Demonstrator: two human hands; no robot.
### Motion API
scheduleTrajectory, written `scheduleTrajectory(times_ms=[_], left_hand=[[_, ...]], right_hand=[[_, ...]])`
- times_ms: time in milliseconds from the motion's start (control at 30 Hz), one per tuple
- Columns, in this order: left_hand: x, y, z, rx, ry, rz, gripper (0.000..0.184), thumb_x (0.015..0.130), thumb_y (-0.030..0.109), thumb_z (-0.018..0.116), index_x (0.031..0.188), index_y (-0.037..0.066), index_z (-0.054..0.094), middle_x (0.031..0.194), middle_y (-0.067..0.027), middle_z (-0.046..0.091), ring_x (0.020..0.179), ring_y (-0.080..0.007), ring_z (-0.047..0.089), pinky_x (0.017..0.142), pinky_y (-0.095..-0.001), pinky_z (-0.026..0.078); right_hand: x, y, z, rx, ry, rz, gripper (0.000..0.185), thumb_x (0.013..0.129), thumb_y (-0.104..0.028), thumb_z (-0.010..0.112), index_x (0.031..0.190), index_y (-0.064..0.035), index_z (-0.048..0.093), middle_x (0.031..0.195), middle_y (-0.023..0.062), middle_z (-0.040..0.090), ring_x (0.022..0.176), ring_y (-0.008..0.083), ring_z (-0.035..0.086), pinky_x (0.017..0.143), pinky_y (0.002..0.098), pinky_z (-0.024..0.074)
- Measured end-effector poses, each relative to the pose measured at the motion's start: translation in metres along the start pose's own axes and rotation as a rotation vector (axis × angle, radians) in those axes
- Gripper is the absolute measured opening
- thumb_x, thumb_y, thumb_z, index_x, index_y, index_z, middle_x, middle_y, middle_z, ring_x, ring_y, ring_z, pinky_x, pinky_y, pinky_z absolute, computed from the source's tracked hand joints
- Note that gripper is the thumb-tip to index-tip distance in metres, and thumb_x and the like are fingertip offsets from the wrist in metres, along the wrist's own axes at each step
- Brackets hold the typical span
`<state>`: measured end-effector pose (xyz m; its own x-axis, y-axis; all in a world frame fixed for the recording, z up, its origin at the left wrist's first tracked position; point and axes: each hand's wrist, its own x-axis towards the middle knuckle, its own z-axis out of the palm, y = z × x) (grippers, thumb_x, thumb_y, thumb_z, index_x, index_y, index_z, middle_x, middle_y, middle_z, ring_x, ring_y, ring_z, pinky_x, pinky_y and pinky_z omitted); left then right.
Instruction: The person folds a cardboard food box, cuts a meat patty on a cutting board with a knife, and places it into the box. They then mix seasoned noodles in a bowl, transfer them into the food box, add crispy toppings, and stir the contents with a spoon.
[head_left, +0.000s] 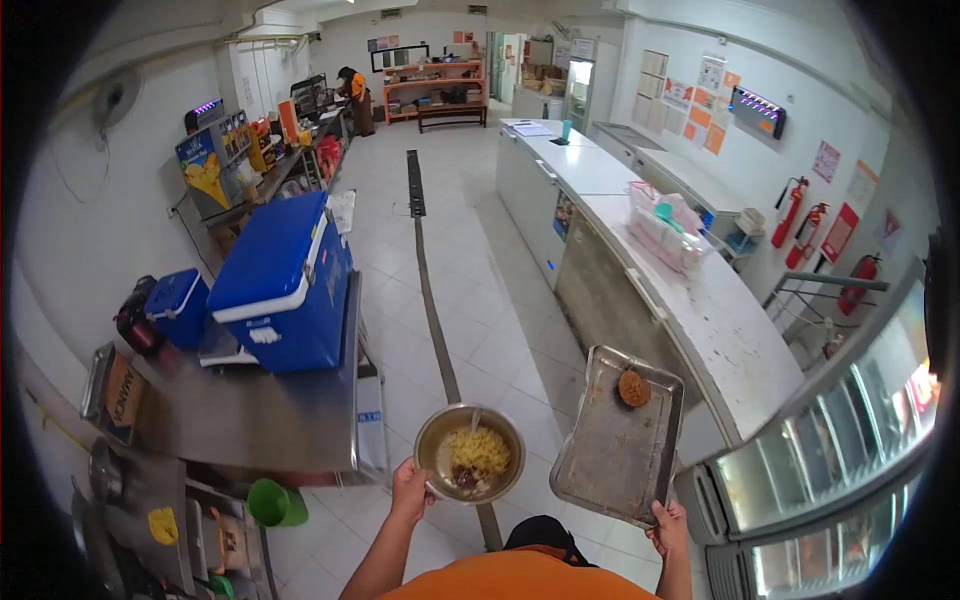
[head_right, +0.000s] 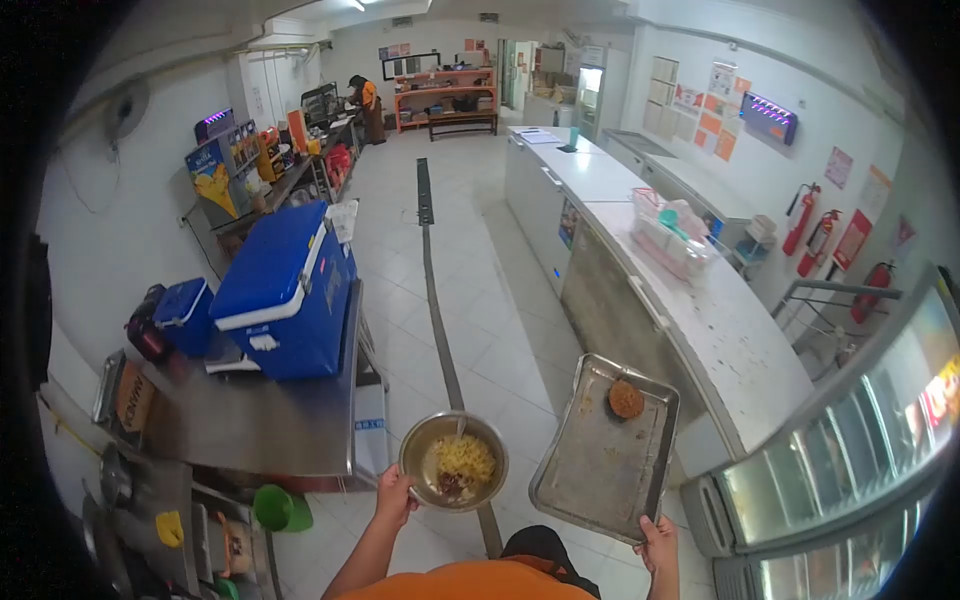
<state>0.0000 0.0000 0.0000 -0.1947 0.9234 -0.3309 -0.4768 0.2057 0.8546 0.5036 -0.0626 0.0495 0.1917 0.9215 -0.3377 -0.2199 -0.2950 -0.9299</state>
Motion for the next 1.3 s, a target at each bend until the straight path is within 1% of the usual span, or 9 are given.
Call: scheduleTrajectory(times_ms=[67, 100, 267, 300, 367, 467, 733, 1167, 1300], left_hand=[[0.014, -0.002, -0.003, -0.057, 0.005, 0.084, 0.017, 0.086, 0.004, 0.057, 0.103, 0.005, 0.060, 0.074, -0.0056, 0.065, 0.043, -0.0121, 0.055, 0.033, -0.0239, 0.038], [0.126, 0.027, 0.016, -0.055, 0.058, 0.077, 0.017, 0.086, 0.004, 0.056, 0.103, 0.005, 0.060, 0.074, -0.0054, 0.065, 0.044, -0.0117, 0.055, 0.033, -0.0235, 0.038], [0.256, 0.109, 0.016, -0.089, 0.206, 0.055, 0.020, 0.086, 0.004, 0.054, 0.106, 0.005, 0.057, 0.076, -0.0064, 0.064, 0.046, -0.0103, 0.054, 0.034, -0.0236, 0.039], [0.280, 0.104, 0.013, -0.079, 0.240, 0.021, 0.020, 0.087, 0.004, 0.052, 0.107, 0.004, 0.055, 0.080, -0.0064, 0.064, 0.049, -0.0106, 0.056, 0.036, -0.0232, 0.040], [0.321, 0.103, -0.004, -0.102, 0.298, -0.007, 0.018, 0.088, 0.003, 0.050, 0.106, 0.003, 0.052, 0.082, -0.0065, 0.063, 0.053, -0.0112, 0.057, 0.038, -0.0236, 0.040], [0.366, 0.150, -0.009, -0.145, 0.412, -0.020, 0.012, 0.088, 0.003, 0.050, 0.100, 0.005, 0.050, 0.077, -0.0063, 0.058, 0.052, -0.0116, 0.055, 0.039, -0.0248, 0.040], [0.588, 0.223, -0.015, -0.187, 0.589, 0.055, 0.018, 0.086, 0.003, 0.052, 0.102, 0.006, 0.059, 0.074, -0.0026, 0.058, 0.050, -0.0116, 0.052, 0.038, -0.0258, 0.037], [1.121, 0.497, 0.017, -0.271, 0.409, 0.321, 0.005, 0.086, 0.004, 0.054, 0.088, 0.007, 0.055, 0.063, -0.0035, 0.057, 0.041, -0.0116, 0.050, 0.035, -0.0239, 0.038], [1.252, 0.518, -0.011, -0.291, 0.434, 0.297, 0.004, 0.085, 0.004, 0.054, 0.088, 0.006, 0.054, 0.064, -0.0037, 0.056, 0.042, -0.0122, 0.050, 0.035, -0.0259, 0.037]], right_hand=[[0.005, -0.008, 0.012, -0.085, 0.007, 0.012, 0.017, 0.091, -0.020, 0.070, 0.087, -0.0060, 0.062, 0.067, 0.0042, 0.064, 0.045, 0.0125, 0.057, 0.037, 0.0245, 0.0461], [0.119, -0.029, 0.057, -0.110, 0.000, 0.039, 0.017, 0.091, -0.020, 0.070, 0.087, -0.0057, 0.062, 0.067, 0.0038, 0.063, 0.045, 0.0121, 0.056, 0.038, 0.0253, 0.0464], [0.354, 0.027, 0.094, -0.515, -0.091, -0.116, 0.017, 0.091, -0.019, 0.070, 0.085, -0.0046, 0.062, 0.066, 0.0022, 0.060, 0.049, 0.0114, 0.055, 0.041, 0.0292, 0.0487], [0.358, -0.036, 0.156, -0.297, -0.161, 0.011, 0.015, 0.090, -0.017, 0.070, 0.085, -0.0037, 0.063, 0.067, 0.0031, 0.060, 0.050, 0.0125, 0.057, 0.044, 0.0302, 0.0489], [0.429, -0.070, 0.204, -0.522, -0.210, -0.011, 0.021, 0.090, -0.021, 0.070, 0.083, -0.0010, 0.065, 0.068, 0.0052, 0.064, 0.053, 0.0137, 0.058, 0.046, 0.0302, 0.0457], [0.529, -0.116, 0.309, -0.367, -0.346, 0.081, 0.021, 0.093, -0.020, 0.065, 0.087, 0.0002, 0.065, 0.068, 0.0052, 0.063, 0.051, 0.0128, 0.058, 0.046, 0.0288, 0.0448], [0.792, -0.158, 0.529, -0.254, -0.516, 0.064, 0.014, 0.093, -0.016, 0.064, 0.088, -0.0029, 0.063, 0.067, 0.0033, 0.064, 0.045, 0.0115, 0.055, 0.039, 0.0257, 0.0444], [1.087, -0.213, 0.773, -0.291, -0.380, 0.138, 0.014, 0.091, -0.016, 0.066, 0.089, -0.0026, 0.062, 0.073, 0.0055, 0.064, 0.051, 0.0136, 0.057, 0.041, 0.0275, 0.0459], [1.203, -0.205, 0.854, -0.335, -0.363, 0.103, 0.017, 0.091, -0.018, 0.068, 0.090, -0.0021, 0.063, 0.071, 0.0053, 0.063, 0.051, 0.0138, 0.058, 0.043, 0.0280, 0.0475]])
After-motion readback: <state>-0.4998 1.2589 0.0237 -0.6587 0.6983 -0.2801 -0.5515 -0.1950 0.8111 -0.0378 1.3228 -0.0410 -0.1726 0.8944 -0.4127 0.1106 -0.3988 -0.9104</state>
